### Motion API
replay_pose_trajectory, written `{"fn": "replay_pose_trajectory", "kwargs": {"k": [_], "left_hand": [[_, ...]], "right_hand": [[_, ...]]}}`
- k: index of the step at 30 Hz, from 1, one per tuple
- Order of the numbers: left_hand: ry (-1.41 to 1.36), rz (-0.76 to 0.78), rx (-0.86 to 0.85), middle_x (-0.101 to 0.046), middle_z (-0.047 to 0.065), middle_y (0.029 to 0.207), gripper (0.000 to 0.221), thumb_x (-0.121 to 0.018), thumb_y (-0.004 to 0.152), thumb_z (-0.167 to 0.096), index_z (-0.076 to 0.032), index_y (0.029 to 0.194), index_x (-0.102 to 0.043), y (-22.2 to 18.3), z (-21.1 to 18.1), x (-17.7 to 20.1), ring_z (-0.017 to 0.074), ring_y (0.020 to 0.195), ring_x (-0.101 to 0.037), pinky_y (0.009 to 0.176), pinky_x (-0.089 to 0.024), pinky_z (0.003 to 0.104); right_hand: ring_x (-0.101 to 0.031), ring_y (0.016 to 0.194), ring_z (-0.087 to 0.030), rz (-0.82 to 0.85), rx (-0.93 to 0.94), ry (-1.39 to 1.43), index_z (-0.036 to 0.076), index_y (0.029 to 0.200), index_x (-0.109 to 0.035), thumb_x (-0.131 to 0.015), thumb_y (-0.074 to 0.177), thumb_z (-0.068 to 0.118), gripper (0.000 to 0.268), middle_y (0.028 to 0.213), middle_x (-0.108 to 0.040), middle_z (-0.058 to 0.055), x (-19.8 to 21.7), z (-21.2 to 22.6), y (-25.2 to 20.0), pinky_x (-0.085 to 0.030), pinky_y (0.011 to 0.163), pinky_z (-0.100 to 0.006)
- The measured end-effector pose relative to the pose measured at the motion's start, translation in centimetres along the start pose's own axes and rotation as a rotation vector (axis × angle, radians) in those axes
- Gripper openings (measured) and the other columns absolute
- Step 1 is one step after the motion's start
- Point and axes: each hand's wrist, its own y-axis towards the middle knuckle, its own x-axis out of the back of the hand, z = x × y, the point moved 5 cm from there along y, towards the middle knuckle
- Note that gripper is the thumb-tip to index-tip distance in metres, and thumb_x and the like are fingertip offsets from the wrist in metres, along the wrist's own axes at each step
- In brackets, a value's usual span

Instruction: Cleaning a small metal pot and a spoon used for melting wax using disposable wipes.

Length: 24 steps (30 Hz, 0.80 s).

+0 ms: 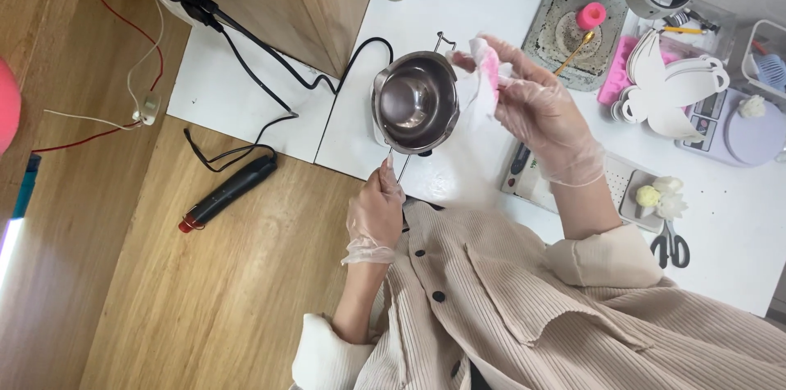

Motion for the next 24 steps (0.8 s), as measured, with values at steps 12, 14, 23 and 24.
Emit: {"fn": "replay_pose_trajectory", "kwargs": {"k": [12,14,23,24], "left_hand": [[-0.138,0.126,0.015,-0.070,0.011,0.066,0.059,-0.036,0.106,-0.049,-0.005,0.092,-0.072,1.6,0.6,-1.7,0.0279,0.062,-0.067,0.066,-0.053,0.043],[-0.198,0.172,0.006,-0.066,0.009,0.063,0.069,-0.034,0.109,-0.050,-0.002,0.076,-0.070,2.7,1.5,-3.1,0.0244,0.057,-0.063,0.064,-0.051,0.041],[-0.536,0.314,0.225,-0.049,0.001,0.052,0.070,-0.034,0.105,-0.058,-0.004,0.068,-0.058,6.1,6.2,-9.4,0.0128,0.043,-0.046,0.044,-0.040,0.030],[-0.649,0.328,0.242,-0.047,0.002,0.053,0.068,-0.037,0.106,-0.057,-0.004,0.069,-0.057,6.4,6.9,-10.3,0.0123,0.041,-0.042,0.041,-0.037,0.030]], "right_hand": [[-0.068,0.116,-0.020,-0.190,0.027,-0.173,-0.007,0.146,-0.049,-0.057,0.102,0.001,0.045,0.130,-0.063,-0.015,3.2,0.0,-0.5,-0.060,0.103,-0.033],[-0.068,0.115,-0.019,-0.241,0.038,-0.166,-0.007,0.145,-0.051,-0.056,0.108,0.001,0.038,0.129,-0.063,-0.014,3.7,0.1,-0.7,-0.059,0.103,-0.032],[-0.070,0.110,-0.017,-0.450,0.112,-0.068,-0.002,0.140,-0.053,-0.055,0.105,-0.002,0.036,0.121,-0.068,-0.008,9.3,-0.9,-2.3,-0.061,0.102,-0.033],[-0.070,0.110,-0.017,-0.439,0.099,-0.052,-0.001,0.141,-0.054,-0.055,0.104,-0.002,0.037,0.121,-0.068,-0.008,9.2,-1.2,-2.3,-0.060,0.102,-0.032]]}}
